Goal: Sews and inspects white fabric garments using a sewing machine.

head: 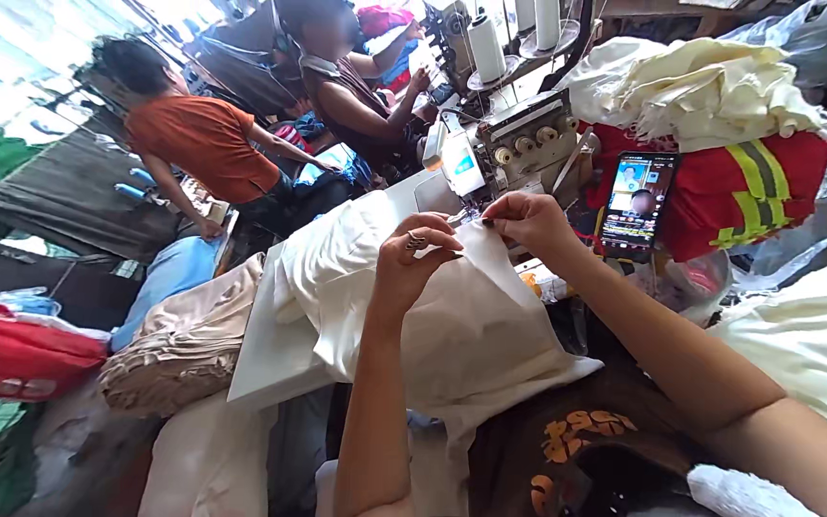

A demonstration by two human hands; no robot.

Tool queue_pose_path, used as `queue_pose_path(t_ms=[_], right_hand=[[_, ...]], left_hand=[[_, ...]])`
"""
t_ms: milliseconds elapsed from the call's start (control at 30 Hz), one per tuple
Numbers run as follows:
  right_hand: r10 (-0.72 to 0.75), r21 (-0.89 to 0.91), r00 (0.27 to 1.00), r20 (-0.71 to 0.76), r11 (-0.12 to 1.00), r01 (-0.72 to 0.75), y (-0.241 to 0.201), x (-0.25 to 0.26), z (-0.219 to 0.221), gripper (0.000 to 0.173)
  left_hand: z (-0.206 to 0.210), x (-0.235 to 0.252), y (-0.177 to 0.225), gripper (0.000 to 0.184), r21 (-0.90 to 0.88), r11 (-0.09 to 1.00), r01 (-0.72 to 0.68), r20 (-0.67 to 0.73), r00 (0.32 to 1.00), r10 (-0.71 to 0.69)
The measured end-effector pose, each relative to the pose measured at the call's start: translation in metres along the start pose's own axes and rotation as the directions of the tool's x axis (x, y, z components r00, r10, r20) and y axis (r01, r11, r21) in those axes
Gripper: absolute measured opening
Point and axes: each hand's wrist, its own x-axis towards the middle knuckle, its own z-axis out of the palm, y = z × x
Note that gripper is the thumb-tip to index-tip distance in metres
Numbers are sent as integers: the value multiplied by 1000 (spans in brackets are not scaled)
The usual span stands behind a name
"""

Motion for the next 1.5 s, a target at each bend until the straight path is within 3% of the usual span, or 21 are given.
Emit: queue_pose_path(t_ms=[67,133,233,333,467,533,633,700,800,900,1000,1067,1167,1333,1500], right_hand=[[-79,-219,995,-59,974,65,-10,6,3,10],[-149,-302,987,-56,945,125,-27,7,10,9],[-245,-239,969,-32,943,230,-42,4,25,9],[-301,-156,951,-72,945,288,-44,5,34,10],[-328,-123,943,-49,939,321,-36,-5,37,28],[-291,-192,956,30,937,291,-25,-19,38,29],[-191,-281,966,175,931,235,17,-50,32,13],[-114,-288,959,258,939,189,48,-77,23,17],[-3,-188,956,295,980,61,75,-117,9,17],[194,-90,941,276,980,-176,88,-140,0,16],[316,-15,887,337,944,-330,105,-142,0,27],[342,-48,854,393,935,-352,116,-140,2,33],[330,-120,832,447,943,-309,121,-139,2,16],[314,-102,764,564,944,-313,116,-158,-13,14],[369,-65,787,495,919,-389,109,-172,-16,14]], left_hand=[[-5,5,23,11,-20,1000,-17,-33,999,16],[-4,10,37,10,13,1000,17,-52,999,-16],[1,14,34,11,81,990,118,-95,989,-110],[8,20,32,12,23,971,237,-189,955,-229],[5,26,29,11,1,966,257,-258,934,-248],[-2,30,28,11,-8,973,230,-281,933,-223],[-15,36,28,12,-34,988,153,-307,939,-156],[-20,39,22,12,-60,989,132,-313,939,-144],[-8,43,-11,11,-13,972,236,-252,940,-231],[26,37,-71,16,55,927,372,-165,919,-359],[55,25,-109,20,155,874,461,-220,878,-424],[64,19,-109,17,347,843,411,-280,903,-325],[80,4,-85,15,697,650,302,-245,953,-180],[131,-19,-55,32,816,467,342,-260,937,-232],[150,-20,-54,34,849,403,342,-285,938,-194]])
